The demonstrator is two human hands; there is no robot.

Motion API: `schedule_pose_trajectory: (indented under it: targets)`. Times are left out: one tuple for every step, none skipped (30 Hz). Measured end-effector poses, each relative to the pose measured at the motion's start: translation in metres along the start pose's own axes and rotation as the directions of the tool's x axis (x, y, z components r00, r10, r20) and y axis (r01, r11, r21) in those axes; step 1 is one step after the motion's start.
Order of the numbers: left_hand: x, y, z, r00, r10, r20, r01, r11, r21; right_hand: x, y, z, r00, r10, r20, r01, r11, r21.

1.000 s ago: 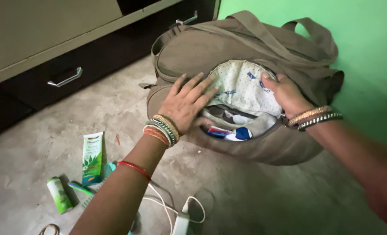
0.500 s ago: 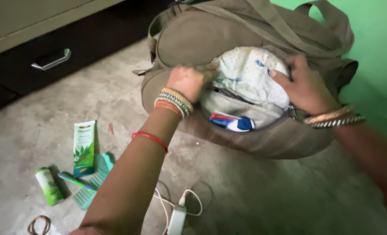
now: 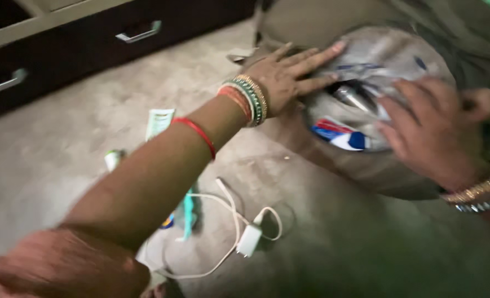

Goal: The person kneels on the floor and packs toiletries from the floor into a duffel bag, placing toothpaste, a comb, bottles, a charger with cable, and other small items into the bag's compartments and zipping them. Near the end the person opens the main compartment, rearranges clothes inside, and transfers items into a plastic bag.

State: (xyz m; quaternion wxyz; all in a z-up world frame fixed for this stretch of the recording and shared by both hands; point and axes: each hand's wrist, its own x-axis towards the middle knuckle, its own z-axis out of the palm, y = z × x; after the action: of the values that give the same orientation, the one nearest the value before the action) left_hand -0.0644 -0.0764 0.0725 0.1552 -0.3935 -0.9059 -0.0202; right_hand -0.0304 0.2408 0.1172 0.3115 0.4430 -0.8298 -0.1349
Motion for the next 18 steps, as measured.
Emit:
schedule_pose_trajectory:
  targets:
    - [-0.009, -0.003, -0.012, 0.998, 0.064, 0.009, -0.064, 0.995, 0.076, 0.004, -0.007, -0.007, 0.999, -0.011, -0.036, 0.011, 1.0, 0.001]
    - [-0.021, -0.005, -0.025, 0.992, 0.124, 0.015, -0.125, 0.981, 0.149, 0.009, -0.012, -0.018, 0.999, -0.053, -0.013, 0.052, 0.997, -0.058]
    - [-0.036, -0.007, -0.037, 0.991, 0.129, 0.03, -0.132, 0.975, 0.181, 0.015, -0.017, -0.028, 0.996, -0.092, 0.011, 0.093, 0.989, -0.116]
    - [-0.052, -0.012, -0.049, 0.99, 0.135, 0.049, -0.142, 0.967, 0.211, 0.019, -0.024, -0.035, 0.991, -0.127, 0.036, 0.131, 0.976, -0.172]
    - [-0.068, -0.015, -0.059, 0.988, 0.141, 0.068, -0.153, 0.959, 0.239, 0.026, -0.033, -0.039, 0.986, -0.157, 0.048, 0.163, 0.972, -0.168]
    - [-0.087, -0.016, -0.067, 0.982, 0.052, 0.18, -0.092, 0.971, 0.222, 0.032, -0.042, -0.043, 0.982, -0.181, 0.059, 0.189, 0.967, -0.172]
    - [-0.109, -0.015, -0.073, 0.957, -0.037, 0.288, -0.026, 0.977, 0.21, 0.038, -0.052, -0.047, 0.976, -0.205, 0.07, 0.215, 0.961, -0.176]
    - [-0.134, -0.014, -0.077, 0.915, -0.129, 0.383, 0.054, 0.978, 0.201, 0.043, -0.063, -0.05, 0.974, -0.225, 0.013, 0.225, 0.971, -0.078]
    - [-0.161, -0.013, -0.079, 0.855, -0.215, 0.472, 0.134, 0.971, 0.199, 0.048, -0.076, -0.052, 0.97, -0.239, -0.045, 0.24, 0.97, 0.022]
    - [-0.188, -0.011, -0.076, 0.782, -0.308, 0.542, 0.221, 0.95, 0.221, 0.052, -0.087, -0.051, 0.965, -0.245, -0.098, 0.256, 0.959, 0.124]
    - [-0.215, -0.008, -0.071, 0.695, -0.391, 0.604, 0.303, 0.92, 0.248, 0.057, -0.099, -0.046, 0.966, -0.25, -0.061, 0.257, 0.935, 0.243]
    - [-0.239, -0.007, -0.063, 0.621, -0.448, 0.643, 0.345, 0.893, 0.289, 0.062, -0.114, -0.038, 0.967, -0.256, -0.02, 0.246, 0.902, 0.355]
    - [-0.261, -0.006, -0.053, 0.541, -0.499, 0.678, 0.382, 0.863, 0.331, 0.067, -0.13, -0.028, 0.964, -0.266, 0.022, 0.226, 0.858, 0.461]
    - [-0.284, -0.005, -0.042, 0.51, -0.557, 0.655, 0.485, 0.816, 0.315, 0.072, -0.145, -0.017, 0.961, -0.272, 0.054, 0.21, 0.841, 0.499]
    - [-0.307, -0.004, -0.032, 0.473, -0.611, 0.635, 0.582, 0.758, 0.296, 0.077, -0.161, -0.006, 0.956, -0.279, 0.087, 0.192, 0.823, 0.534]
    - [-0.324, -0.001, -0.019, 0.431, -0.659, 0.616, 0.67, 0.691, 0.271, 0.08, -0.178, 0.005, 0.951, -0.286, 0.122, 0.169, 0.805, 0.568]
    - [-0.336, 0.002, -0.006, 0.363, -0.709, 0.605, 0.769, 0.594, 0.236, 0.085, -0.195, 0.017, 0.937, -0.272, 0.218, 0.088, 0.789, 0.608]
    - [-0.347, 0.003, 0.004, 0.284, -0.753, 0.594, 0.852, 0.483, 0.204, 0.093, -0.213, 0.03, 0.915, -0.262, 0.306, 0.006, 0.769, 0.639]
